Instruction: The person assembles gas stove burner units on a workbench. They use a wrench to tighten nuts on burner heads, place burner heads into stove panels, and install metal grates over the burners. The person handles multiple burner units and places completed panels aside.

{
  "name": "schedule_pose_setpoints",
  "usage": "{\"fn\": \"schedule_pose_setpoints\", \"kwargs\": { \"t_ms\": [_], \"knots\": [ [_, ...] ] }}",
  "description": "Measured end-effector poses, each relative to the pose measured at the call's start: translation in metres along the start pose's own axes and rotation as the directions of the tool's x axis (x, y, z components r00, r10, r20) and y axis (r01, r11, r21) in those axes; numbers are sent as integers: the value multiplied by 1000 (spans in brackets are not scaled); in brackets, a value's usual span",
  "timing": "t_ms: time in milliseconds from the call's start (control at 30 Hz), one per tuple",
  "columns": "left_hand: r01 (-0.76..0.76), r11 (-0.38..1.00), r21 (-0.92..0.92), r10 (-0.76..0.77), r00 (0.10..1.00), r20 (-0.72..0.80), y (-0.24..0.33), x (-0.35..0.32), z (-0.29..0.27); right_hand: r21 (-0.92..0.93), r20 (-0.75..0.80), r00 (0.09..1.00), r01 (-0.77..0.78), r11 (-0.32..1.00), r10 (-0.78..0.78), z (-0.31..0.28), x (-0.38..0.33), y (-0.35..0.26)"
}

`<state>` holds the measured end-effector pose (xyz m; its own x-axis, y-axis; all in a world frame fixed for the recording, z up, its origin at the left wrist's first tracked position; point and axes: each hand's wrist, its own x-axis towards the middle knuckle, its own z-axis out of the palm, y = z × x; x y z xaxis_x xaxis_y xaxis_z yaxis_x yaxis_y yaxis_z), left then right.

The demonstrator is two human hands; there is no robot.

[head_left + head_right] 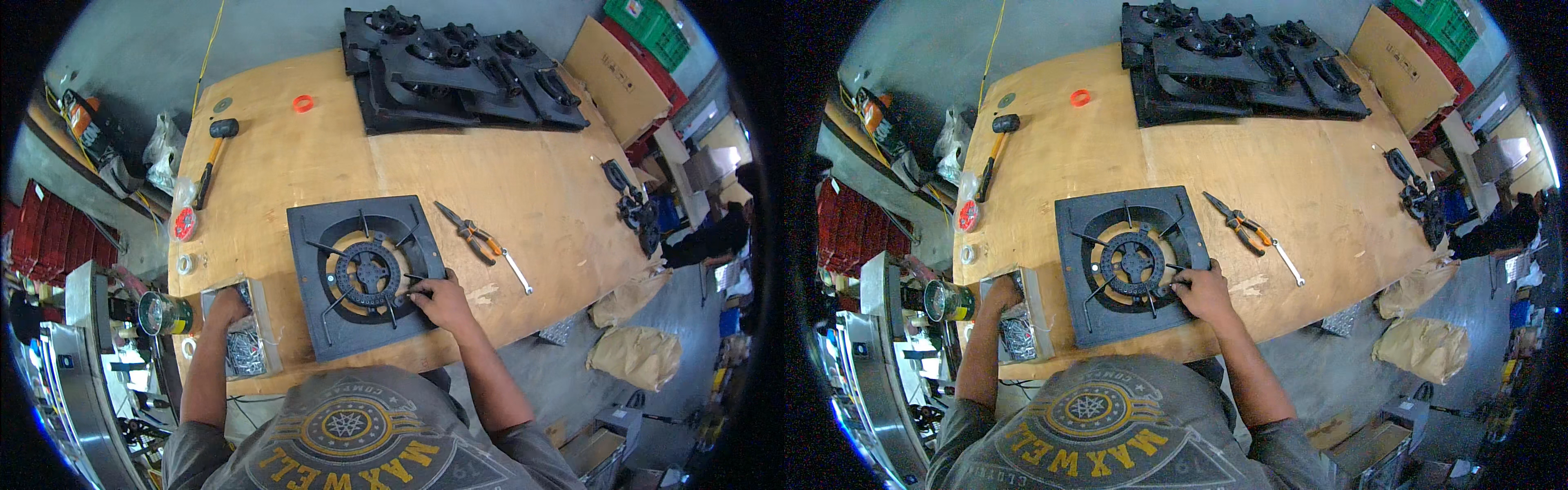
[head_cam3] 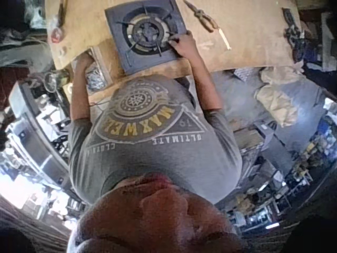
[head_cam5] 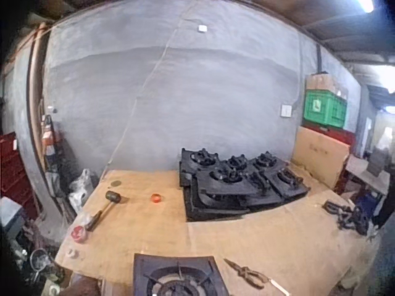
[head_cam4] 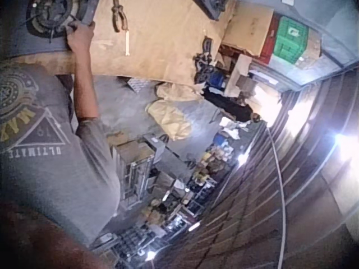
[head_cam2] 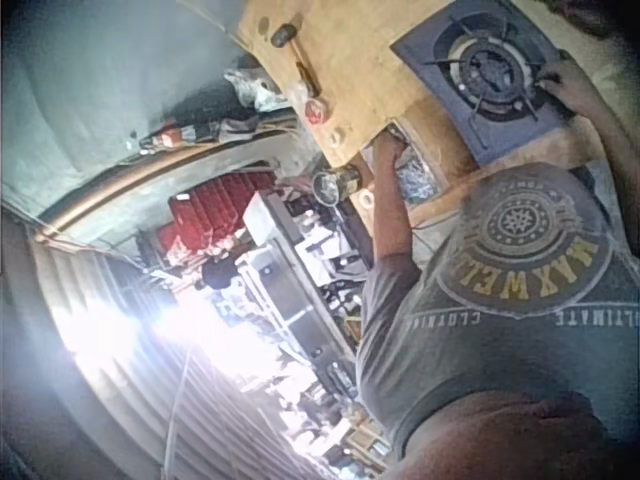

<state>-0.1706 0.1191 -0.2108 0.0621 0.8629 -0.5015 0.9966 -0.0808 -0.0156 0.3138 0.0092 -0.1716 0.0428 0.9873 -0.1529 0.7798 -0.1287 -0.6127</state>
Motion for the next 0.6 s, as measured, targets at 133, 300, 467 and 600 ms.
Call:
{"fn": "schedule_pose_setpoints", "kwargs": {
  "t_ms": [133, 300, 467, 600],
  "knots": [
    [-7, 1000, 25, 9, 996, -84, -4, 0, 9, 4, 41, 999, -11, 1000, 11, -3, -2, -4],
    [30, 999, -11, -31, 996, -83, -10, 10, 16, -97, 89, 992, -82, 992, 91, -2, -4, -16],
    [88, 995, -37, -90, 994, -67, -22, 5, 27, -14, 86, 995, -43, 999, 44, 9, -3, -7],
    [6, 867, -498, -117, 975, -191, 3, -39, -18, 63, 57, 997, -61, 996, 58, 11, -4, 8]
  ]
}}
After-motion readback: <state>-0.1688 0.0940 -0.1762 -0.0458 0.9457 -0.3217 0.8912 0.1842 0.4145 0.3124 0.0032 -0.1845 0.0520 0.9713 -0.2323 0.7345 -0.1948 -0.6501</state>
